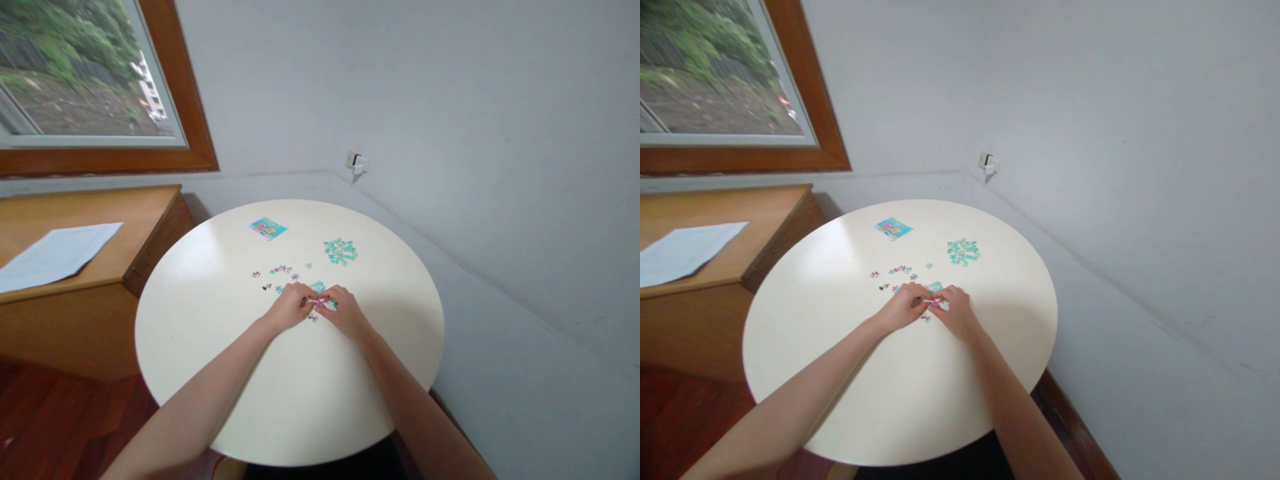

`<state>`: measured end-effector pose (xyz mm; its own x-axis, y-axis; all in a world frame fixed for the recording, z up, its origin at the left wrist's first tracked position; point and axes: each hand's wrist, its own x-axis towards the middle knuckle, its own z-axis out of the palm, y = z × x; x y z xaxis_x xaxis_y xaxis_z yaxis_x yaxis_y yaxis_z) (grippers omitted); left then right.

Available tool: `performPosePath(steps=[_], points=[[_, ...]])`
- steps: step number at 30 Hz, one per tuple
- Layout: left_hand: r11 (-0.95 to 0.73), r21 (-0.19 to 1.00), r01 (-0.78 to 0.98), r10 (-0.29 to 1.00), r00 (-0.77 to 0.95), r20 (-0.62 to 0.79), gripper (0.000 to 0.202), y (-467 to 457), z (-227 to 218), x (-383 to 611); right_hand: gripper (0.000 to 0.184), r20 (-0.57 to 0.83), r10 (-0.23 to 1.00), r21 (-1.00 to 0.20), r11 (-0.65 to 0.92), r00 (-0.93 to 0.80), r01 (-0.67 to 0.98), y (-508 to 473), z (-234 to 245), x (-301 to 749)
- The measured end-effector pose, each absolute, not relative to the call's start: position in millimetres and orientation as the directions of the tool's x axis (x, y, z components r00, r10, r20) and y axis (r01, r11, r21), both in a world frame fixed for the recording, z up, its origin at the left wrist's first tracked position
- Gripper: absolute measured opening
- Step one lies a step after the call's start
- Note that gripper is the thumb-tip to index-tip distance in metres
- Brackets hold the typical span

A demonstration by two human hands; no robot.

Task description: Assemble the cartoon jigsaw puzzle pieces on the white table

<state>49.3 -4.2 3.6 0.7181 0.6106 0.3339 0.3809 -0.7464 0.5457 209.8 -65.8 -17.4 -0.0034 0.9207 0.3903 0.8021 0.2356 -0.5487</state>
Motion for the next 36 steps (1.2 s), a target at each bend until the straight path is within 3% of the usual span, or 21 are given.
performPosePath(steps=[11, 18, 25, 36], points=[[-0.711, 0.592, 0.379, 0.630, 0.717, 0.298, 0.017, -7.2, 4.3, 50.0, 0.015, 0.355, 0.935, -0.592, 0.212, 0.016, 0.778, -67.8, -8.9, 207.2], [-0.724, 0.544, 0.425, 0.662, 0.649, 0.375, 0.014, -3.6, 1.6, 48.6, 0.013, 0.359, 0.932, -0.622, 0.205, 0.042, 0.756, -67.9, -7.1, 204.9], [-0.761, 0.485, 0.430, 0.605, 0.740, 0.293, 0.023, -2.1, 1.9, 46.6, 0.012, 0.346, 0.936, -0.598, 0.166, 0.066, 0.784, -68.5, -7.7, 202.3], [-0.781, 0.454, 0.430, 0.589, 0.750, 0.302, 0.022, -2.2, 4.8, 45.9, 0.013, 0.349, 0.935, -0.591, 0.173, 0.057, 0.788, -67.8, -8.1, 203.0]])
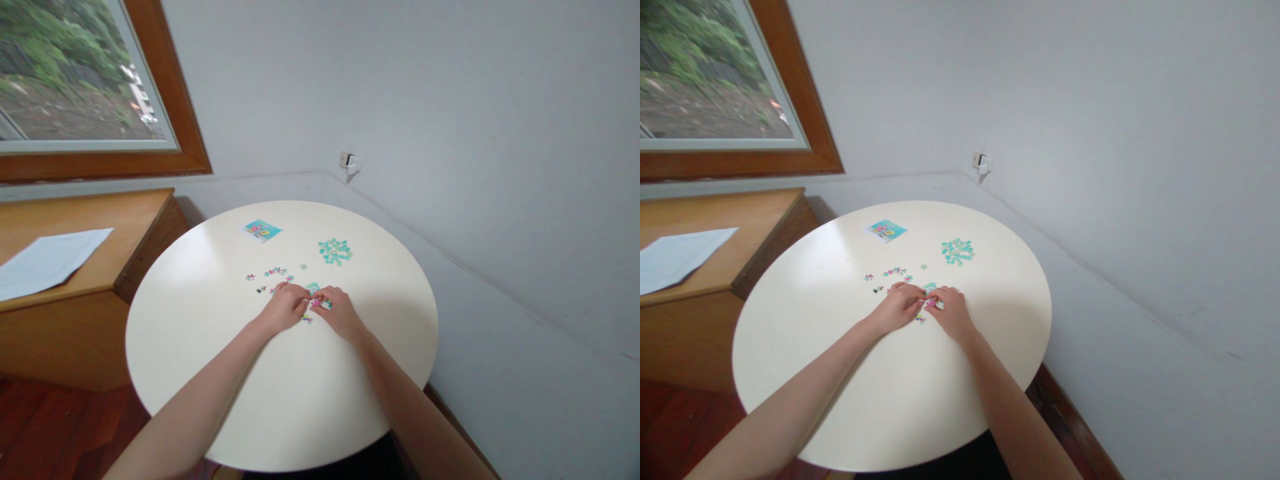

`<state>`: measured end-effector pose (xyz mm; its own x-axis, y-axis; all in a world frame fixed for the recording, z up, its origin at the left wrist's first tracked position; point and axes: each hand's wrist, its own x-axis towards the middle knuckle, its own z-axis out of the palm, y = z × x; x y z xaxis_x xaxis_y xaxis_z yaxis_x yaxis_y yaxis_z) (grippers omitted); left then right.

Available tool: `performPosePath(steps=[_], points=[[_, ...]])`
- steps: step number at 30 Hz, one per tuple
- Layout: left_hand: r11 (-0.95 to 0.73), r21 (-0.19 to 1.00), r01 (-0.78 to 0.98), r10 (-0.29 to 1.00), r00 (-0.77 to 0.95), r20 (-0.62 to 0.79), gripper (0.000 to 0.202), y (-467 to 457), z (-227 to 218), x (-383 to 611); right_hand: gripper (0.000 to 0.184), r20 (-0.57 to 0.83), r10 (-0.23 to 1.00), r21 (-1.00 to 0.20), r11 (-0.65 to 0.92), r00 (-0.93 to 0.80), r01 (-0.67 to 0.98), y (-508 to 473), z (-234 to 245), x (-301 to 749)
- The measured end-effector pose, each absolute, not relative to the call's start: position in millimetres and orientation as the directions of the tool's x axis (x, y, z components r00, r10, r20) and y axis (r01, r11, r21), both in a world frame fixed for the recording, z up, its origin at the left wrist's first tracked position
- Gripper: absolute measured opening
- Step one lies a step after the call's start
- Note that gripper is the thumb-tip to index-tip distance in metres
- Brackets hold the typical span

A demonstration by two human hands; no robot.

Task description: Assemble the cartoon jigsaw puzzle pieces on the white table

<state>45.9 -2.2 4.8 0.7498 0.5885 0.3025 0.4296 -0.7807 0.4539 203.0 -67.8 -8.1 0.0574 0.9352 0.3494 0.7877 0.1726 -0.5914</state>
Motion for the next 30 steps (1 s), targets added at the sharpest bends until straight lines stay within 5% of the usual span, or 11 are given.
performPosePath(steps=[30], points=[[-0.770, 0.485, 0.414, 0.594, 0.744, 0.307, 0.022, -1.0, 6.0, 45.3, 0.019, 0.303, 0.943, -0.584, 0.069, 0.139, 0.809, -73.5, -0.3, 207.3]])
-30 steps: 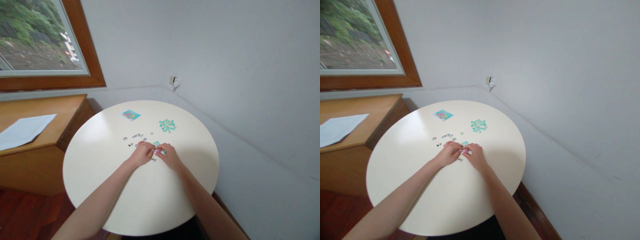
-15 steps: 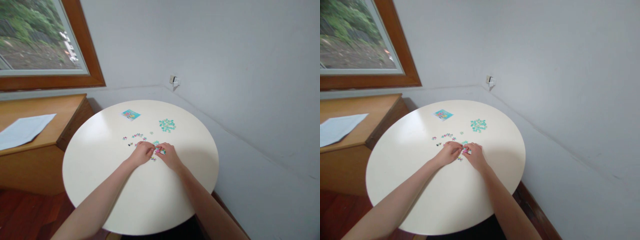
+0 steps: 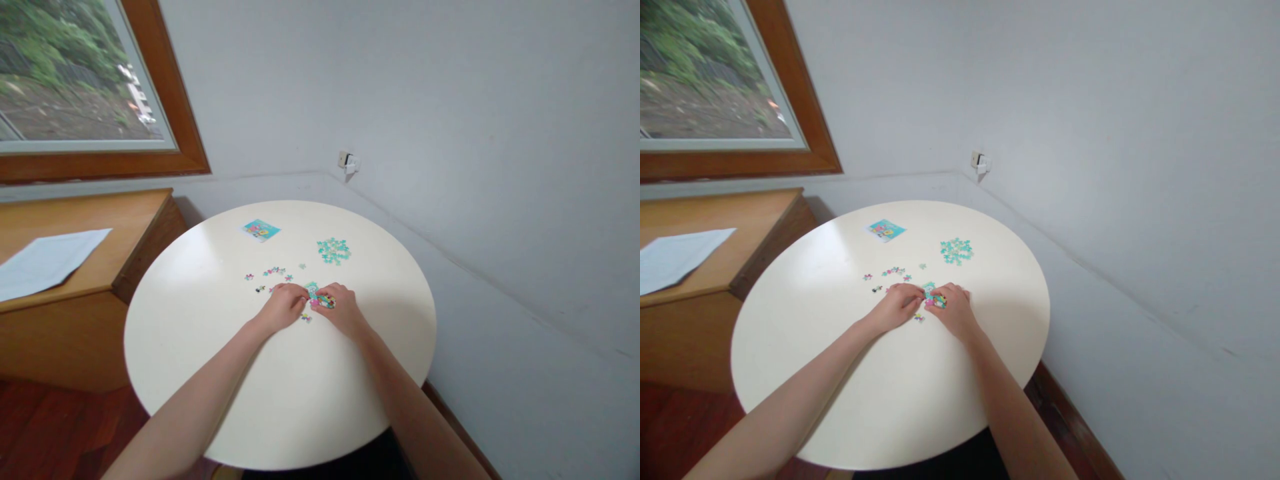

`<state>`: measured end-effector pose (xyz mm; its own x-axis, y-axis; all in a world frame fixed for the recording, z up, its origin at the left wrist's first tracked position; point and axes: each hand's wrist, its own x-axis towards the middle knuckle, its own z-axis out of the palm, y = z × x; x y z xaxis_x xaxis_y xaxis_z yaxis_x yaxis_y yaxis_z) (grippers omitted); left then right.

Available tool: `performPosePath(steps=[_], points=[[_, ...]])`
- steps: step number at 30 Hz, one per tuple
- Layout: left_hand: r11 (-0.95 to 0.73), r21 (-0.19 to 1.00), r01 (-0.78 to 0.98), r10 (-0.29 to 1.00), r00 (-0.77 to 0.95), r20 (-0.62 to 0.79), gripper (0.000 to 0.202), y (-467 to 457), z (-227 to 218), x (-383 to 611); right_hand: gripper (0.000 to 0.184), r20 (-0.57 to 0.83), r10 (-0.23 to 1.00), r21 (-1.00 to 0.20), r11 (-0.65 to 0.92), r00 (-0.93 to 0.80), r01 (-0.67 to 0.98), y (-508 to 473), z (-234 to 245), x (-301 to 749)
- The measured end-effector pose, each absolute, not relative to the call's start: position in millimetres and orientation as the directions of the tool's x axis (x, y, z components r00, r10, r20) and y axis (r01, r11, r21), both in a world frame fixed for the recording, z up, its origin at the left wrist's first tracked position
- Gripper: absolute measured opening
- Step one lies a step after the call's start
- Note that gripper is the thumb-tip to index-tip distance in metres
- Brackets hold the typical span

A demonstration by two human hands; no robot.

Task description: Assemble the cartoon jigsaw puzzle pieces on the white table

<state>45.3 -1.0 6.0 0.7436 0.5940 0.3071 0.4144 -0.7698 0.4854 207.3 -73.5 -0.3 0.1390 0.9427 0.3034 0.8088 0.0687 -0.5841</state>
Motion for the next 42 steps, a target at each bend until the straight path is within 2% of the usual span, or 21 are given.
performPosePath(steps=[4, 9, 13, 20, 24, 27, 30, 35, 42], points=[[-0.773, 0.489, 0.404, 0.587, 0.748, 0.310, 0.022, -0.6, 5.8, 45.7, 0.011, 0.252, 0.957, -0.533, 0.016, 0.141, 0.846, -74.4, 0.3, 204.8], [-0.769, 0.520, 0.372, 0.584, 0.739, 0.335, 0.022, -0.4, 5.8, 46.1, 0.010, 0.251, 0.956, -0.543, 0.008, 0.154, 0.840, -73.4, -0.1, 204.5], [-0.747, 0.568, 0.345, 0.595, 0.727, 0.341, 0.023, 1.1, 3.9, 46.2, 0.004, 0.311, 0.943, -0.537, 0.072, 0.118, 0.840, -72.4, -2.8, 206.2], [-0.657, 0.668, 0.350, 0.678, 0.662, 0.320, 0.023, 2.4, 1.9, 45.9, 0.016, 0.428, 0.897, -0.516, 0.141, 0.112, 0.845, -70.0, -5.1, 211.0], [-0.585, 0.719, 0.376, 0.768, 0.543, 0.341, 0.023, 4.0, 4.7, 43.3, 0.017, 0.454, 0.886, -0.504, 0.170, 0.093, 0.847, -70.4, -4.1, 214.4], [-0.541, 0.744, 0.392, 0.831, 0.385, 0.401, 0.021, 8.1, 6.5, 39.7, 0.017, 0.421, 0.906, -0.507, 0.192, 0.047, 0.840, -72.3, -3.3, 214.4], [-0.515, 0.776, 0.365, 0.854, 0.298, 0.426, 0.020, 12.5, 6.1, 36.8, 0.016, 0.389, 0.921, -0.520, 0.204, 0.017, 0.829, -73.7, -3.1, 213.3], [-0.503, 0.796, 0.336, 0.860, 0.283, 0.424, 0.018, 15.9, 2.1, 36.0, 0.018, 0.403, 0.915, -0.534, 0.246, -0.013, 0.809, -73.9, -0.9, 211.7], [-0.514, 0.792, 0.330, 0.855, 0.265, 0.445, 0.018, 15.9, 3.0, 35.6, 0.019, 0.482, 0.875, -0.531, 0.248, 0.049, 0.810, -76.6, 4.5, 204.5]])
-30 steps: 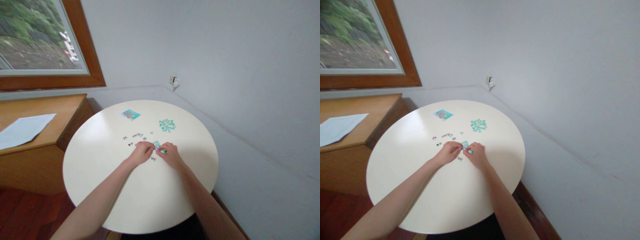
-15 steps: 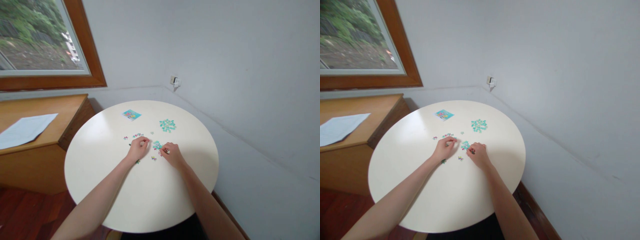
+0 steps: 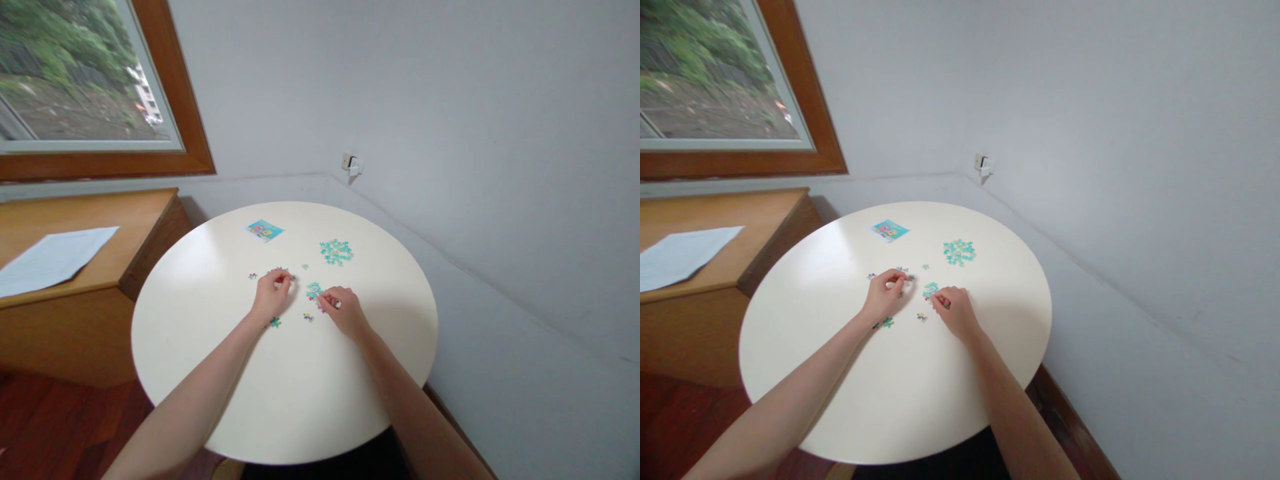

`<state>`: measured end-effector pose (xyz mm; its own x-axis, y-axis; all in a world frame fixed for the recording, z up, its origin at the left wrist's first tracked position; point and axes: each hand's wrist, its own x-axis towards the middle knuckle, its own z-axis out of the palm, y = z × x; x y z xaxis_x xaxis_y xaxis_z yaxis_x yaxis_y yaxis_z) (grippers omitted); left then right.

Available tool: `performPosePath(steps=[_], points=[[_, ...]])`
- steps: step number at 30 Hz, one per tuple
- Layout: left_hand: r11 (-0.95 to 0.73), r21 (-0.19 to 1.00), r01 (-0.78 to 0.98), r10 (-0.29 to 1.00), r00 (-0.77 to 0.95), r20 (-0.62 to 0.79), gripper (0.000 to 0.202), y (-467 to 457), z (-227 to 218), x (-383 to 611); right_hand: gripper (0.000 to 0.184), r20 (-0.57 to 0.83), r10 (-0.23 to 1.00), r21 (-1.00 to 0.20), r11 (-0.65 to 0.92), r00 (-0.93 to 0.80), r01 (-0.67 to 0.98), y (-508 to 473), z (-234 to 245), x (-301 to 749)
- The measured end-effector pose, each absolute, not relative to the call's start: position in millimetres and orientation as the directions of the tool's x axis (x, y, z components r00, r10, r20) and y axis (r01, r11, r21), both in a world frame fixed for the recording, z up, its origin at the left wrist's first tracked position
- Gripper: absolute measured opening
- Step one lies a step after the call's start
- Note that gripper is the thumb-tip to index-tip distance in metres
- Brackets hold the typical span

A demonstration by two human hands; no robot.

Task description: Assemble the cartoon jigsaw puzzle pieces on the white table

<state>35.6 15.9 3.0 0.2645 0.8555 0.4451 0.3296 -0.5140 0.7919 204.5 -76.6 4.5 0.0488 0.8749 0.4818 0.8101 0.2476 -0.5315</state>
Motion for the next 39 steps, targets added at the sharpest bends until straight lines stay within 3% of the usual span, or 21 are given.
performPosePath(steps=[13, 21, 26, 29, 34, 39], points=[[-0.510, 0.791, 0.337, 0.858, 0.269, 0.438, 0.017, 15.1, 4.3, 35.9, 0.012, 0.449, 0.884, -0.485, 0.365, -0.131, 0.795, -76.0, -2.1, 190.4], [-0.482, 0.809, 0.337, 0.873, 0.263, 0.411, 0.017, 13.7, 4.5, 36.1, 0.011, 0.471, 0.879, -0.473, 0.323, -0.075, 0.820, -76.7, 0.4, 189.4], [-0.469, 0.819, 0.329, 0.879, 0.268, 0.396, 0.017, 14.0, 3.1, 36.2, 0.009, 0.467, 0.870, -0.499, 0.409, -0.160, 0.764, -77.6, 2.1, 187.1], [-0.466, 0.820, 0.333, 0.880, 0.266, 0.393, 0.017, 14.5, 1.9, 36.5, 0.002, 0.481, 0.872, -0.526, 0.371, -0.092, 0.765, -77.1, 4.0, 191.3], [-0.458, 0.823, 0.335, 0.884, 0.268, 0.383, 0.016, 14.6, 1.1, 37.1, 0.009, 0.506, 0.856, -0.548, 0.223, 0.107, 0.807, -75.3, 3.9, 203.5], [-0.460, 0.823, 0.334, 0.883, 0.267, 0.386, 0.016, 14.1, 2.9, 36.8, 0.010, 0.526, 0.836, -0.555, 0.201, 0.154, 0.807, -74.4, 2.5, 207.1]])
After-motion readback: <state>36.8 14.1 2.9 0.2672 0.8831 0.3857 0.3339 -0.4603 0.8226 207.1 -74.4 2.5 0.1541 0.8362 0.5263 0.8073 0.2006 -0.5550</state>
